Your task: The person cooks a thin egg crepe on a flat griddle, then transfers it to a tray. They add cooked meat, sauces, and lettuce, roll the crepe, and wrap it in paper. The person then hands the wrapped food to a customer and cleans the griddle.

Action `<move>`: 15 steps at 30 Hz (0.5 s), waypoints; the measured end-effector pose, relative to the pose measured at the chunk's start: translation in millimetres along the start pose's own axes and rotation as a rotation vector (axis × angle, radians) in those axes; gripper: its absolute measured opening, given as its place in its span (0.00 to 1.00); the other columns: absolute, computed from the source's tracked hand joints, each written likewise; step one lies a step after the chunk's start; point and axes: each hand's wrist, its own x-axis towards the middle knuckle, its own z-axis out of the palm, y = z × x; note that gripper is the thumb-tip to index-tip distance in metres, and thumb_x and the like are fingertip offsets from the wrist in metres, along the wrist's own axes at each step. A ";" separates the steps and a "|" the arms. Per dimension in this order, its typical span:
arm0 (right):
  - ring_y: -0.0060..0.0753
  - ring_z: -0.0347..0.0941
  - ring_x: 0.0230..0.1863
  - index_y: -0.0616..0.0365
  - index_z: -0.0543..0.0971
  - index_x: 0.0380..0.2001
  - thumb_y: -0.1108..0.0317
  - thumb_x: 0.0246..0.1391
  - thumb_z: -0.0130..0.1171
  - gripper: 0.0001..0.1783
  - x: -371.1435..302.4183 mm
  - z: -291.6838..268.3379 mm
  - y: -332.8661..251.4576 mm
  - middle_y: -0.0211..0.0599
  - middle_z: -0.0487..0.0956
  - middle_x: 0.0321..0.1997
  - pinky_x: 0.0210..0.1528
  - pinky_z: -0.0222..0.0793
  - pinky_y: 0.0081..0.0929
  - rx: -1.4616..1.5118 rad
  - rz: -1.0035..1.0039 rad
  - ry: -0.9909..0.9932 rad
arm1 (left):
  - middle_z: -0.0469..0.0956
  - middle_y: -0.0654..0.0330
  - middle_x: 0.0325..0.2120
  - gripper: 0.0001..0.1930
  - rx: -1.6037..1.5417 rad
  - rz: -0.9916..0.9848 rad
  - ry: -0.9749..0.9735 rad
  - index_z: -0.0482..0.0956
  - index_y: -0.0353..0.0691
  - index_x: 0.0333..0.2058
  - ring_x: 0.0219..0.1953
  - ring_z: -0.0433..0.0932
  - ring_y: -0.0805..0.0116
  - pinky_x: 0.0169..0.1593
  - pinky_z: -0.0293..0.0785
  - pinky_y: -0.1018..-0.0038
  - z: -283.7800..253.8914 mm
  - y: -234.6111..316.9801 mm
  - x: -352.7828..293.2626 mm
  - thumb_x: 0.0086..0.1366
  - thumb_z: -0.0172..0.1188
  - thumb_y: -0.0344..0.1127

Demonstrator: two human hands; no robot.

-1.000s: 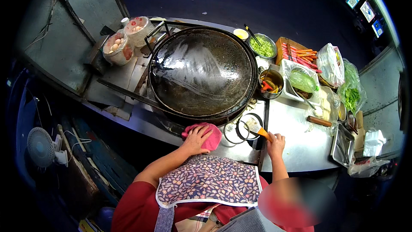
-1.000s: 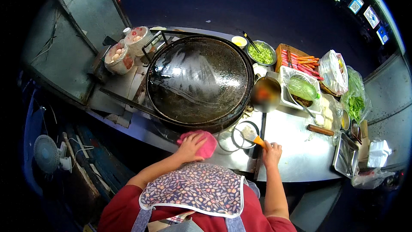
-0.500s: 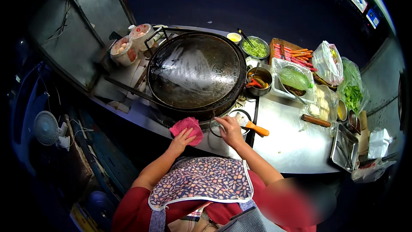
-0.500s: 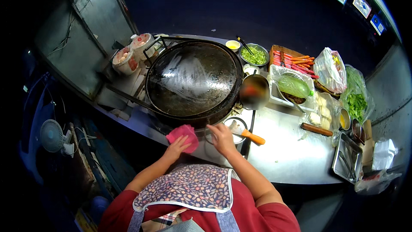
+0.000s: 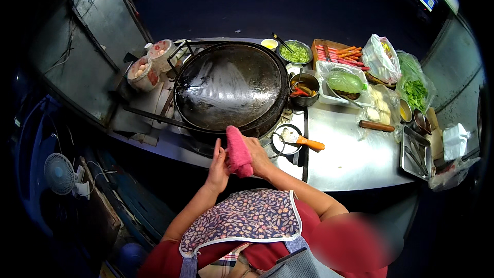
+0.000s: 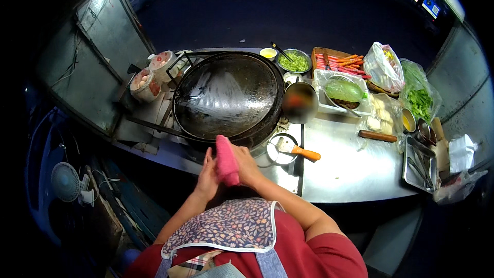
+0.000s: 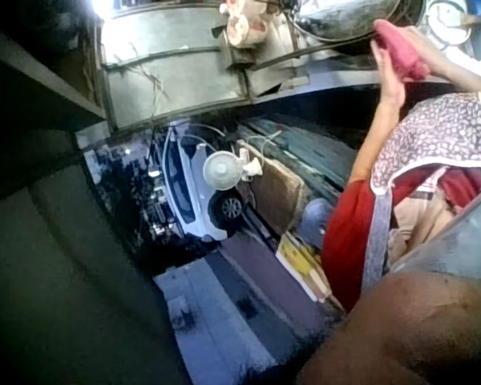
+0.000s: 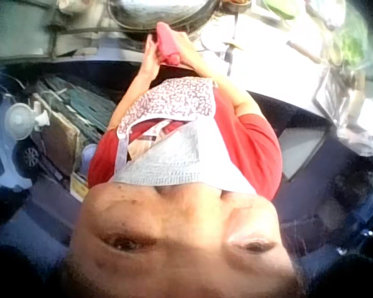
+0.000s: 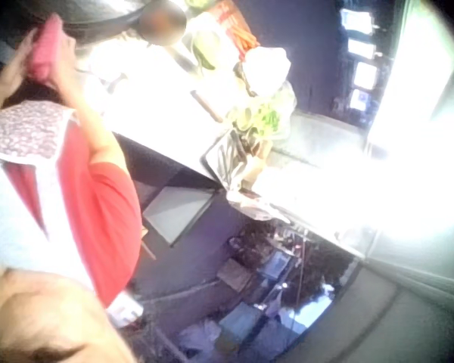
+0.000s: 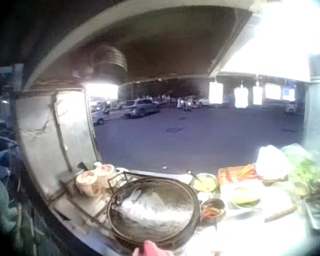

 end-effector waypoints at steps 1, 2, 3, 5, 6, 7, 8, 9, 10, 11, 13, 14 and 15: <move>0.51 0.64 0.66 0.57 0.69 0.66 0.60 0.54 0.61 0.36 5.3 5.2 -8.9 0.45 0.71 0.66 0.66 0.62 0.40 0.044 -0.006 -0.015 | 0.58 0.58 0.71 0.38 0.014 0.006 0.014 0.43 0.49 0.75 0.69 0.62 0.64 0.70 0.62 0.63 -12.3 1.2 -0.8 0.75 0.51 0.52; 0.51 0.63 0.67 0.56 0.69 0.65 0.59 0.54 0.60 0.35 8.9 14.2 -13.9 0.45 0.69 0.68 0.66 0.61 0.41 0.110 0.027 -0.047 | 0.58 0.57 0.70 0.39 0.011 0.002 0.035 0.43 0.50 0.75 0.70 0.61 0.63 0.69 0.62 0.63 -21.4 0.2 -1.9 0.74 0.52 0.53; 0.51 0.61 0.69 0.55 0.70 0.65 0.57 0.54 0.59 0.35 10.6 27.8 -19.5 0.45 0.67 0.70 0.67 0.60 0.41 0.111 0.081 -0.106 | 0.58 0.57 0.70 0.40 0.020 -0.003 0.058 0.43 0.51 0.75 0.70 0.60 0.62 0.69 0.63 0.62 -28.0 -0.2 -5.4 0.74 0.53 0.55; 0.50 0.57 0.72 0.52 0.71 0.65 0.54 0.55 0.58 0.34 11.8 58.4 -23.6 0.46 0.63 0.73 0.68 0.59 0.42 0.028 0.124 -0.198 | 0.59 0.58 0.69 0.41 -0.093 -0.075 0.112 0.46 0.49 0.74 0.68 0.63 0.63 0.67 0.66 0.64 -39.6 3.3 -14.4 0.72 0.57 0.52; 0.51 0.56 0.73 0.52 0.70 0.66 0.54 0.55 0.57 0.34 10.6 73.6 -23.4 0.48 0.61 0.74 0.67 0.59 0.43 -0.079 0.051 -0.180 | 0.61 0.57 0.68 0.39 -0.086 -0.078 0.150 0.49 0.47 0.73 0.67 0.65 0.63 0.67 0.67 0.64 -38.8 11.4 -20.2 0.72 0.58 0.52; 0.52 0.55 0.73 0.51 0.69 0.66 0.54 0.56 0.56 0.35 9.0 88.8 -22.5 0.49 0.58 0.75 0.67 0.59 0.45 -0.188 -0.022 -0.155 | 0.63 0.57 0.67 0.37 -0.077 -0.078 0.199 0.52 0.45 0.72 0.66 0.67 0.63 0.66 0.68 0.64 -43.9 14.4 -23.5 0.72 0.58 0.50; 0.53 0.55 0.73 0.51 0.68 0.67 0.54 0.56 0.56 0.35 11.4 93.8 -37.1 0.51 0.56 0.76 0.66 0.59 0.45 -0.234 -0.036 -0.131 | 0.66 0.57 0.65 0.35 -0.068 -0.082 0.247 0.56 0.43 0.70 0.65 0.68 0.62 0.66 0.68 0.64 -47.6 17.5 -27.6 0.72 0.59 0.49; 0.54 0.54 0.73 0.50 0.67 0.67 0.54 0.56 0.55 0.35 10.4 101.4 -45.3 0.52 0.54 0.77 0.66 0.59 0.46 -0.284 -0.037 -0.153 | 0.68 0.56 0.63 0.33 -0.056 -0.085 0.307 0.59 0.42 0.68 0.63 0.70 0.62 0.65 0.69 0.63 -58.4 16.0 -31.1 0.72 0.59 0.48; 0.55 0.54 0.74 0.50 0.66 0.68 0.54 0.57 0.54 0.36 11.3 111.7 -52.0 0.54 0.52 0.78 0.66 0.59 0.46 -0.333 -0.043 -0.172 | 0.71 0.56 0.61 0.31 -0.081 -0.086 0.345 0.61 0.41 0.67 0.62 0.72 0.61 0.64 0.70 0.62 -73.7 11.7 -31.0 0.71 0.59 0.46; 0.56 0.54 0.73 0.50 0.65 0.68 0.55 0.57 0.53 0.36 8.8 126.6 -53.2 0.55 0.51 0.78 0.66 0.59 0.45 -0.392 -0.031 -0.234 | 0.73 0.56 0.58 0.29 -0.109 -0.091 0.381 0.63 0.39 0.65 0.60 0.73 0.60 0.63 0.71 0.62 -86.4 6.1 -31.7 0.71 0.59 0.45; 0.57 0.55 0.72 0.52 0.66 0.67 0.55 0.57 0.52 0.35 7.1 141.2 -55.4 0.56 0.51 0.78 0.65 0.59 0.46 -0.448 -0.029 -0.262 | 0.75 0.55 0.57 0.28 -0.185 -0.112 0.428 0.65 0.38 0.64 0.59 0.75 0.59 0.63 0.71 0.62 -107.2 0.3 -34.8 0.70 0.59 0.43; 0.58 0.56 0.71 0.54 0.66 0.66 0.56 0.57 0.52 0.34 7.5 145.1 -60.7 0.57 0.51 0.78 0.65 0.58 0.46 -0.475 -0.029 -0.277 | 0.74 0.55 0.57 0.29 -0.233 -0.133 0.441 0.65 0.38 0.64 0.59 0.74 0.59 0.63 0.71 0.62 -114.4 0.0 -37.6 0.70 0.59 0.43; 0.57 0.57 0.71 0.55 0.67 0.66 0.56 0.57 0.52 0.34 7.5 147.5 -64.8 0.56 0.51 0.78 0.65 0.58 0.46 -0.481 -0.028 -0.255 | 0.74 0.55 0.57 0.29 -0.249 -0.132 0.417 0.64 0.39 0.65 0.60 0.74 0.58 0.64 0.70 0.61 -121.3 0.1 -35.0 0.71 0.57 0.46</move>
